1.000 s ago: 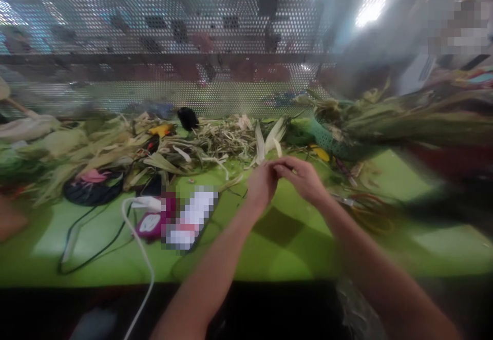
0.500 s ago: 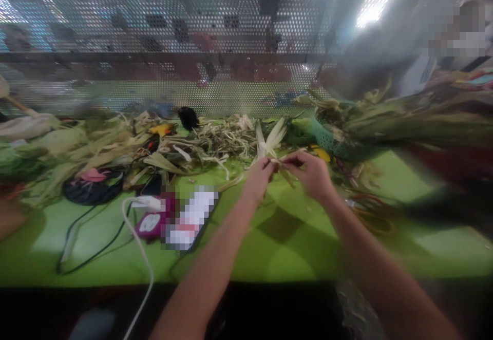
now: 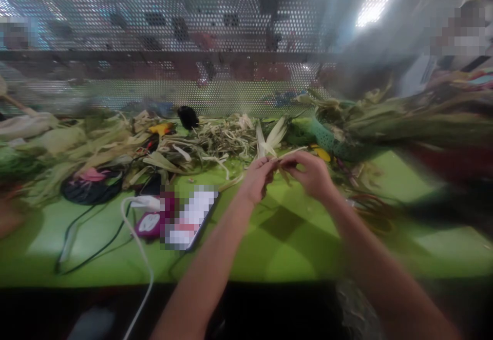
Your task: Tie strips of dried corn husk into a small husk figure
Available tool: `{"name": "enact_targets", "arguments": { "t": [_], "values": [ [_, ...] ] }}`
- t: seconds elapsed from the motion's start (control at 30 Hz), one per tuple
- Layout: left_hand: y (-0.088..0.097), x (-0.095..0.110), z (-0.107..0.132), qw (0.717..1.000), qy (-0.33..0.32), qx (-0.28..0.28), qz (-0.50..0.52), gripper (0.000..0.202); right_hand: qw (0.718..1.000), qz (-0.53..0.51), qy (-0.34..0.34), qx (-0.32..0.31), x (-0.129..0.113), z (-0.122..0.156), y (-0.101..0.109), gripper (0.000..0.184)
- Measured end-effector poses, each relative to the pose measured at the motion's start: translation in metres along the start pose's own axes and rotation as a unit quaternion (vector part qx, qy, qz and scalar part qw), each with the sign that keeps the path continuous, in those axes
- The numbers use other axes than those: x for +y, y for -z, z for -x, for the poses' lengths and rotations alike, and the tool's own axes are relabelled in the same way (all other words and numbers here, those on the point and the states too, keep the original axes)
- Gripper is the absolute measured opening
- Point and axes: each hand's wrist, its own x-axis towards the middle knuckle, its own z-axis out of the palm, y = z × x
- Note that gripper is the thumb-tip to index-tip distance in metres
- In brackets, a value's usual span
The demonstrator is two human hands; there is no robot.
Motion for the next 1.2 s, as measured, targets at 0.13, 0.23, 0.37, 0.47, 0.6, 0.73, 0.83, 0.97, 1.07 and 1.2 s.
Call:
{"name": "enact_targets", "arguments": {
  "t": [0.13, 0.23, 0.37, 0.47, 0.6, 0.73, 0.83, 0.97, 1.07, 1.2],
  "values": [
    [0.001, 0.004, 0.001, 1.0, 0.016, 0.003, 0.025, 0.031, 0.998, 0.029, 0.037, -0.033, 0.0, -0.001, 0.004, 0.026],
    [0.003, 0.005, 0.001, 0.999, 0.02, 0.001, 0.033, 0.031, 0.997, 0.047, 0.049, -0.044, -0.001, -0.002, 0.005, 0.025],
    [0.005, 0.002, -0.002, 1.0, 0.011, -0.011, -0.004, 0.028, 0.998, 0.039, 0.042, -0.024, -0.002, -0.001, 0.004, 0.016],
    [0.005, -0.001, -0.005, 0.996, -0.024, 0.004, -0.081, 0.023, 1.0, 0.026, 0.015, -0.001, -0.003, 0.0, 0.001, 0.011],
    [0.005, -0.003, -0.005, 0.976, -0.096, 0.008, -0.195, 0.015, 0.996, -0.007, -0.074, 0.05, -0.007, 0.001, -0.007, 0.014],
    [0.002, -0.003, -0.002, 0.964, -0.131, -0.002, -0.233, 0.014, 0.972, -0.07, -0.201, 0.104, -0.011, 0.001, -0.015, 0.029],
    [0.001, -0.004, 0.0, 0.966, -0.135, -0.025, -0.219, 0.018, 0.948, -0.14, -0.263, 0.112, -0.011, 0.0, -0.017, 0.036],
    [0.002, -0.007, 0.0, 0.958, -0.144, -0.033, -0.245, 0.026, 0.92, -0.213, -0.309, 0.117, -0.009, -0.001, -0.02, 0.041],
    [0.002, -0.009, -0.001, 0.959, -0.156, -0.031, -0.234, 0.027, 0.902, -0.26, -0.325, 0.116, -0.01, -0.001, -0.024, 0.042],
    [0.002, -0.01, -0.002, 0.967, -0.156, 0.004, -0.201, 0.024, 0.893, -0.293, -0.325, 0.108, -0.012, 0.0, -0.03, 0.04]
  ]
}}
